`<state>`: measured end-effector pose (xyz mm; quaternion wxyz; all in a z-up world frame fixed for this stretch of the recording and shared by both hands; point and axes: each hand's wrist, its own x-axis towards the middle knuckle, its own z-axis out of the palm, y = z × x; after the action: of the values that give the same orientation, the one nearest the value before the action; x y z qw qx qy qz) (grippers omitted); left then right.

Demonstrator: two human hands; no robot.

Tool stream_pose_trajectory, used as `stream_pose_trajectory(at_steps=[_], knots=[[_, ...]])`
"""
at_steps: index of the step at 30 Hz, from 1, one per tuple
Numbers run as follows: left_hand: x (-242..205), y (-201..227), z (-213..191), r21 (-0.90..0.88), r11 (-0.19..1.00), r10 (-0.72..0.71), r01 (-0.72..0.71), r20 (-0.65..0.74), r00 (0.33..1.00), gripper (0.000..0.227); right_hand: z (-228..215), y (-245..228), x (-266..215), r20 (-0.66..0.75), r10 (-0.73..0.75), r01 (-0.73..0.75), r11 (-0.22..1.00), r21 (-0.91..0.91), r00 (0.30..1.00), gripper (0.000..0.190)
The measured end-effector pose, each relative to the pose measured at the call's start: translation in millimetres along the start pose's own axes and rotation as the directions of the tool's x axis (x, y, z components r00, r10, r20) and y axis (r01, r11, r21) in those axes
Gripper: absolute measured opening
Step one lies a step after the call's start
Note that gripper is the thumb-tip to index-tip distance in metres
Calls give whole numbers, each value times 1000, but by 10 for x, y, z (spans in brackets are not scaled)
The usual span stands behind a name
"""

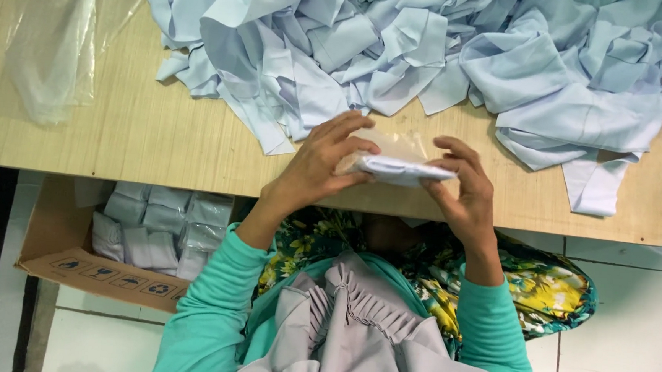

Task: The person folds white fabric strips by hand, inserts the folded fabric into small clear plastic bags, and places the bagged items into a cardboard box on the floor.

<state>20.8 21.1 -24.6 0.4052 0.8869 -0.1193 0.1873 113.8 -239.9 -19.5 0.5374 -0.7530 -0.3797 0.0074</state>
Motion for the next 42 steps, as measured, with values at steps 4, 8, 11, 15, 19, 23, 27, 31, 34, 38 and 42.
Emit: stream_pose_trajectory(at_steps=[4,8,11,15,19,23,27,31,34,38,42], knots=[[11,-149,121,-279,960,-34,12,-75,997,33,149,120,87,-37,185,-166,942,291,982,16],[-25,-178,130,-415,868,-323,273,-53,945,19,261,350,165,-89,338,-276,872,405,937,14],[-74,-156,97,-495,784,-444,374,-27,895,18,383,467,204,-91,410,-317,810,492,907,17],[-200,-184,123,-585,669,-537,458,46,842,27,554,390,299,-115,414,-294,791,537,903,16],[-191,339,-229,-585,647,-568,488,57,821,31,758,317,396,-101,393,-269,773,575,914,17],[-424,546,-450,-733,484,-670,478,41,741,24,1005,53,463,-3,373,-299,749,592,928,17],[-915,301,-507,-769,480,-724,423,-74,686,17,1229,-69,461,227,272,-352,795,495,935,44],[-1347,448,-780,-781,484,-784,393,-188,592,18,1551,-495,372,462,155,-396,777,490,873,83],[-1707,612,-913,-772,491,-821,403,-256,510,24,1792,-573,248,605,113,-457,767,451,788,90],[-2410,381,-776,-845,386,-889,370,-234,394,21,2155,-1054,107,667,100,-327,918,224,738,93],[-2910,362,-607,-944,205,-964,257,-150,220,20,2574,-1060,-228,688,18,-154,979,137,726,86]])
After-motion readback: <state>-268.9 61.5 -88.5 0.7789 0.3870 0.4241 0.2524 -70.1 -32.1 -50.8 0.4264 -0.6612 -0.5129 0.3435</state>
